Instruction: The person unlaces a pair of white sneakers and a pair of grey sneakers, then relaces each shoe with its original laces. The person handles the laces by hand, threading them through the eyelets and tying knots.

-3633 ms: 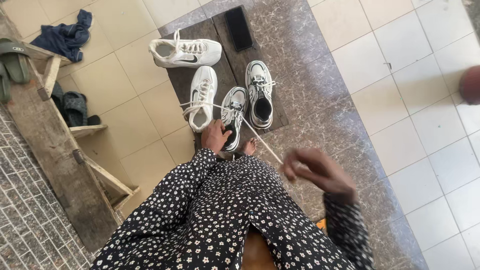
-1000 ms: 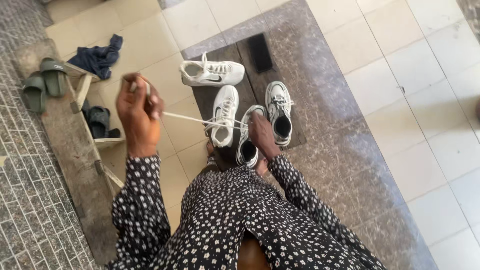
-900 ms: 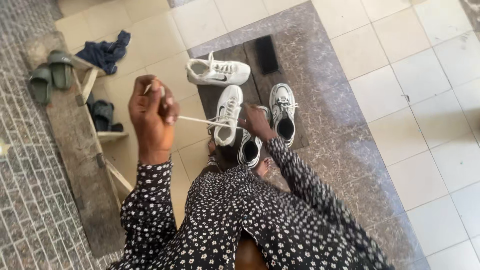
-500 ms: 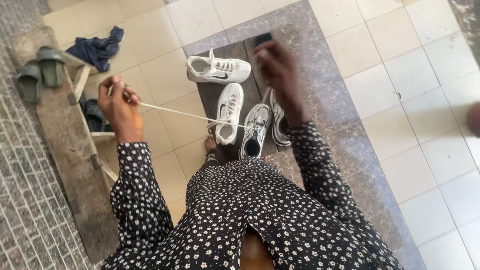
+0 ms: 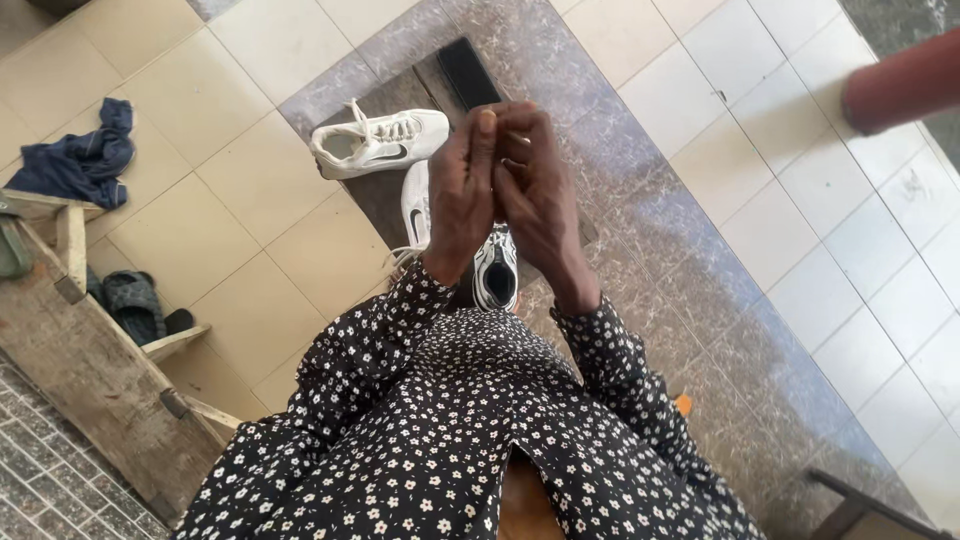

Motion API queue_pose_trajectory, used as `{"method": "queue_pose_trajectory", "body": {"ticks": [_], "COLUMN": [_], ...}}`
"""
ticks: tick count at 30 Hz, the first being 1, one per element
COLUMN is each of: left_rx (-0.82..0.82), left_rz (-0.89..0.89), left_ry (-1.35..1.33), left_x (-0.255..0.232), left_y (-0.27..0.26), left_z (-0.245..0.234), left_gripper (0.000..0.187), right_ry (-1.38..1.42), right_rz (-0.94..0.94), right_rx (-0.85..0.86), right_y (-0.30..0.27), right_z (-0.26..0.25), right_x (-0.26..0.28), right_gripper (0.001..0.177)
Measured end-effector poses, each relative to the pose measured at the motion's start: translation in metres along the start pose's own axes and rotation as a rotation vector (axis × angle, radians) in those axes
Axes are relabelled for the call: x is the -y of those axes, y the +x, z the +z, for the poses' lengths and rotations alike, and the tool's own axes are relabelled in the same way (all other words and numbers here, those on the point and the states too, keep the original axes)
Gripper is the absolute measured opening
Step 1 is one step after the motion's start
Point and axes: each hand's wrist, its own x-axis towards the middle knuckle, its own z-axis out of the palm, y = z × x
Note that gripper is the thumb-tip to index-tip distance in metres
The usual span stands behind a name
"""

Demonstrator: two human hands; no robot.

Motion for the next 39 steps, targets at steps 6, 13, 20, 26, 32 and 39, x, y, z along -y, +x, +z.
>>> {"method": "queue_pose_trajectory", "body": {"ticks": [6, 13, 20, 26, 32, 39], "left_rx": [0.152, 0.346, 0.402, 0.191, 0.007, -0.081], "left_rz": [-0.032, -0.313, -0.553, -0.633, -0.256, -0.343], "left_ry": [0.377, 0.553, 0.804, 0.505, 0.641, 0.7], "left_x": [0.047, 0.216, 0.304, 0.298, 0.279, 0.271], "left_y": [0.011, -0.042, -0.096, -0.108, -0.113, -0.115], "left_z": [-0.028, -0.039, -0.038, -0.028, -0.011, 0.008], "left_gripper": [0.035, 0.025, 0.006, 0.015, 0.03, 0.027], "right_ry": [-0.305, -0.731, -0.503, -0.389, -0.153, -0.064], "right_rz": [0.301, 0.336, 0.74, 0.734, 0.827, 0.795], "right_rx": [-0.273, 0.036, -0.185, -0.061, 0.024, 0.091], "right_y": [-0.052, -0.166, -0.19, -0.188, -0.185, -0.182], "right_z": [-0.011, 0.052, 0.041, 0.023, 0.012, 0.005], "right_x": [-0.103, -0.24, -0.304, -0.322, -0.324, -0.329], "right_gripper": [0.018, 0.042, 0.017, 0.02, 0.019, 0.018]}}
